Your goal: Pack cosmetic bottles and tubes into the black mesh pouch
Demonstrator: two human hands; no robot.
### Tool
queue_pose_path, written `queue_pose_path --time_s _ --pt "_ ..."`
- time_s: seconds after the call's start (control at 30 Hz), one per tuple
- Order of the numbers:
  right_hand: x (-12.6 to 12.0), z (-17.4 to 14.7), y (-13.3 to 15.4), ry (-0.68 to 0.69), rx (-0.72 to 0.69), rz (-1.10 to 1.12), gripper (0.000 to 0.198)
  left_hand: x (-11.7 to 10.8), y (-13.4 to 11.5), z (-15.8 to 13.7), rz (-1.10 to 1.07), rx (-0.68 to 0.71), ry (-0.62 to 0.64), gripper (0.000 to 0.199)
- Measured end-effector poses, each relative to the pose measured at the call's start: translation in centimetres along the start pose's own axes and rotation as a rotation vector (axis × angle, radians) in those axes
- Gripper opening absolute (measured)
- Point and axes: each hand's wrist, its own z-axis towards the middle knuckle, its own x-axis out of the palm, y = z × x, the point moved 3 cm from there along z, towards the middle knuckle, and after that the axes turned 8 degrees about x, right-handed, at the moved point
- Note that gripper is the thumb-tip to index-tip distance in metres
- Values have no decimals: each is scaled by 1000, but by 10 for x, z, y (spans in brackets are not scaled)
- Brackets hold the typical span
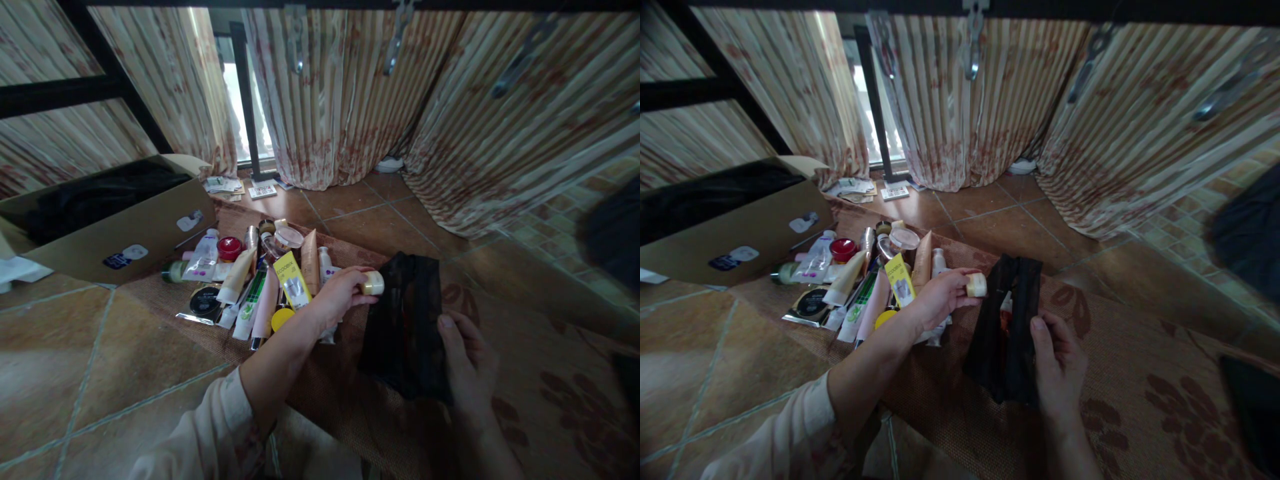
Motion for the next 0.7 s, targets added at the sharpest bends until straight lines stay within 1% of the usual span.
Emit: queue_pose_path --time_s 0.2,0.33,0.53,0.7 --pt "0 -2 5 -6 -11 -29 34 1 0 0 4 1 11 35" --pt "0 -1 0 -22 14 4 34 3 -2 -2 14 7 23 31" --pt "1 -1 -3 1 14 37 33 1 -2 -2 20 21 28 22" --pt "0 0 -1 -19 -8 4 34 -1 0 -1 66 25 70 19"
